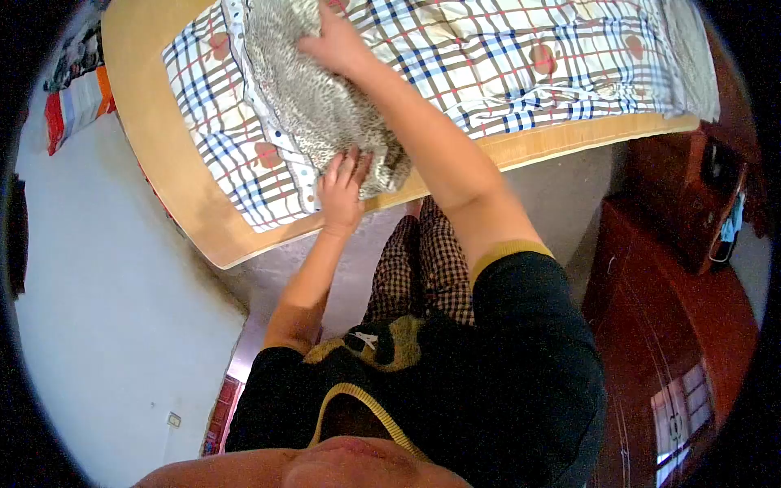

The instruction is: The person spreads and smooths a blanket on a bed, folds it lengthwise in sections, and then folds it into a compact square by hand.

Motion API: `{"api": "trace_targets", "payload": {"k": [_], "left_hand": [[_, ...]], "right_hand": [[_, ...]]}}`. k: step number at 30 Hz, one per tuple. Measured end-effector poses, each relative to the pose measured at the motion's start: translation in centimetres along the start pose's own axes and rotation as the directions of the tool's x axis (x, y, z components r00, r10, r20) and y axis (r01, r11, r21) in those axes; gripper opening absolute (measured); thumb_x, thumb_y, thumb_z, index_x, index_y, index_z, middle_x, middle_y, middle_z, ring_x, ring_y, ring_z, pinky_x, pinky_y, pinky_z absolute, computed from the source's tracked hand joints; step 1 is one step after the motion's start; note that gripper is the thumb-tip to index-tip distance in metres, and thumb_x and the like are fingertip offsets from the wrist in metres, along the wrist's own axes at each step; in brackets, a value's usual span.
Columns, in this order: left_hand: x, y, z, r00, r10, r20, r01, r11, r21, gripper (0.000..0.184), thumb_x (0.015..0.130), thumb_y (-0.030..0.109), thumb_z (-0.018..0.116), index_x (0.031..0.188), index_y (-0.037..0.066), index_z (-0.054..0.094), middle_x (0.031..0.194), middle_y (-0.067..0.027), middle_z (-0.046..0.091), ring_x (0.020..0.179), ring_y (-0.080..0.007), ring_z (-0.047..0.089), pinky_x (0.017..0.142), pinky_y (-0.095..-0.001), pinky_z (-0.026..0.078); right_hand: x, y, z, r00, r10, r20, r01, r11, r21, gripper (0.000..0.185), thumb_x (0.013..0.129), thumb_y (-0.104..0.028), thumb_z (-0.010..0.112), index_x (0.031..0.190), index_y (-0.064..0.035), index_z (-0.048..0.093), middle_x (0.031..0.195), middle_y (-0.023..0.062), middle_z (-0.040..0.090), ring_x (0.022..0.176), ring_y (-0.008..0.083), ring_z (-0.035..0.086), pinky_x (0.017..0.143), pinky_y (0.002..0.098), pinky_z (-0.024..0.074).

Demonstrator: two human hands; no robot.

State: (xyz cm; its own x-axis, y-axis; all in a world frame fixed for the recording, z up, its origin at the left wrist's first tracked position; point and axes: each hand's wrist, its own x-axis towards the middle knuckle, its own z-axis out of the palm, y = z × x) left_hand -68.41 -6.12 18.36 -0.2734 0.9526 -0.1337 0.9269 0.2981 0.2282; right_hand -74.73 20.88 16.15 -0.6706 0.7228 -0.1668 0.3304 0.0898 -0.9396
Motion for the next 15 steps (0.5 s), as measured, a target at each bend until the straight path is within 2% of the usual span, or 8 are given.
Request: {"api": "trace_targets", "payload": {"k": [1, 3, 5, 8, 11, 13, 14, 15], "left_hand": [[0.0, 0.2, -0.5, 1.000, -0.008, -0.013, 0.008, 1.000, -0.003, 0.074, 0.069, 0.012, 0.068, 0.138, 0.029, 0.045, 0.143, 0.0019, 0.043, 0.128, -0.0258, 0.040, 0.083, -0.0421, 0.036], [1.1, 1.8, -2.8, 0.984, -0.055, 0.169, 0.088, 0.978, -0.192, 0.070, 0.075, 0.010, 0.064, 0.141, 0.024, 0.042, 0.149, -0.0039, 0.035, 0.135, -0.0296, 0.032, 0.092, -0.0475, 0.035], [1.5, 1.4, -0.3, 0.979, -0.027, 0.203, 0.078, 0.966, -0.248, 0.067, 0.082, 0.023, 0.066, 0.143, 0.023, 0.038, 0.153, -0.0064, 0.027, 0.141, -0.0330, 0.020, 0.103, -0.0537, 0.029], [1.6, 0.8, 0.9, 0.968, -0.086, 0.236, 0.114, 0.987, -0.109, 0.064, 0.091, 0.049, 0.053, 0.147, 0.028, 0.031, 0.157, -0.0045, 0.018, 0.144, -0.0375, 0.009, 0.109, -0.0642, 0.017], [1.4, 0.4, 1.9, 0.924, -0.158, 0.348, 0.181, 0.983, -0.035, 0.061, 0.092, 0.049, 0.051, 0.147, 0.033, 0.029, 0.158, -0.0014, 0.013, 0.144, -0.0369, 0.006, 0.109, -0.0667, 0.015], [2.0, 0.4, 1.9, 0.898, -0.149, 0.415, 0.182, 0.982, -0.041, 0.059, 0.092, 0.046, 0.052, 0.146, 0.036, 0.030, 0.158, 0.0006, 0.011, 0.145, -0.0365, 0.004, 0.109, -0.0672, 0.014], [2.4, 0.5, 1.7, 0.862, -0.190, 0.471, 0.242, 0.969, -0.053, 0.058, 0.092, 0.043, 0.053, 0.145, 0.036, 0.031, 0.159, 0.0005, 0.010, 0.145, -0.0366, 0.002, 0.110, -0.0671, 0.012], [3.1, 0.9, 1.5, 0.819, -0.218, 0.531, 0.296, 0.953, -0.065, 0.058, 0.092, 0.040, 0.054, 0.145, 0.036, 0.032, 0.159, 0.0004, 0.009, 0.145, -0.0366, 0.000, 0.110, -0.0670, 0.009]], "right_hand": [[0.5, -1.3, -1.0, 0.999, 0.047, 0.025, -0.044, 0.996, -0.082, 0.071, 0.075, -0.029, 0.073, 0.135, -0.0061, 0.042, 0.111, 0.0182, 0.064, 0.100, 0.0285, 0.063, 0.089, 0.0383, 0.0477], [0.5, 0.1, -3.7, 0.978, 0.208, 0.037, -0.209, 0.978, 0.028, 0.079, 0.077, -0.036, 0.073, 0.140, -0.0040, 0.037, 0.114, 0.0193, 0.063, 0.098, 0.0298, 0.064, 0.086, 0.0399, 0.0495], [0.0, 6.2, -4.8, 0.953, 0.268, -0.142, -0.295, 0.929, -0.224, 0.093, 0.075, -0.048, 0.073, 0.142, 0.0002, 0.030, 0.124, 0.0268, 0.056, 0.111, 0.0362, 0.059, 0.093, 0.0406, 0.0474], [-2.8, 10.8, -6.4, 0.940, 0.340, -0.009, -0.340, 0.940, -0.025, 0.104, 0.073, -0.049, 0.076, 0.146, 0.0011, 0.021, 0.138, 0.0281, 0.044, 0.121, 0.0375, 0.051, 0.095, 0.0421, 0.0458], [-8.2, 9.5, -7.5, 0.907, 0.393, 0.149, -0.380, 0.918, -0.111, 0.109, 0.070, -0.046, 0.080, 0.147, 0.0014, 0.018, 0.139, 0.0269, 0.043, 0.125, 0.0370, 0.048, 0.102, 0.0423, 0.0396], [-11.8, 9.2, -7.0, 0.953, 0.221, 0.206, -0.208, 0.975, -0.084, 0.104, 0.069, -0.031, 0.080, 0.147, 0.0015, 0.019, 0.140, 0.0264, 0.042, 0.132, 0.0375, 0.040, 0.108, 0.0380, 0.0333], [-13.6, 12.3, -5.7, 0.969, 0.219, 0.114, -0.161, 0.912, -0.377, 0.099, 0.070, -0.026, 0.076, 0.146, 0.0022, 0.020, 0.136, 0.0276, 0.046, 0.126, 0.0379, 0.046, 0.105, 0.0404, 0.0379], [-14.5, 9.6, -6.5, 0.900, 0.408, 0.156, -0.346, 0.884, -0.316, 0.093, 0.071, -0.027, 0.078, 0.144, 0.0024, 0.026, 0.133, 0.0271, 0.049, 0.122, 0.0370, 0.050, 0.102, 0.0388, 0.0399]]}}
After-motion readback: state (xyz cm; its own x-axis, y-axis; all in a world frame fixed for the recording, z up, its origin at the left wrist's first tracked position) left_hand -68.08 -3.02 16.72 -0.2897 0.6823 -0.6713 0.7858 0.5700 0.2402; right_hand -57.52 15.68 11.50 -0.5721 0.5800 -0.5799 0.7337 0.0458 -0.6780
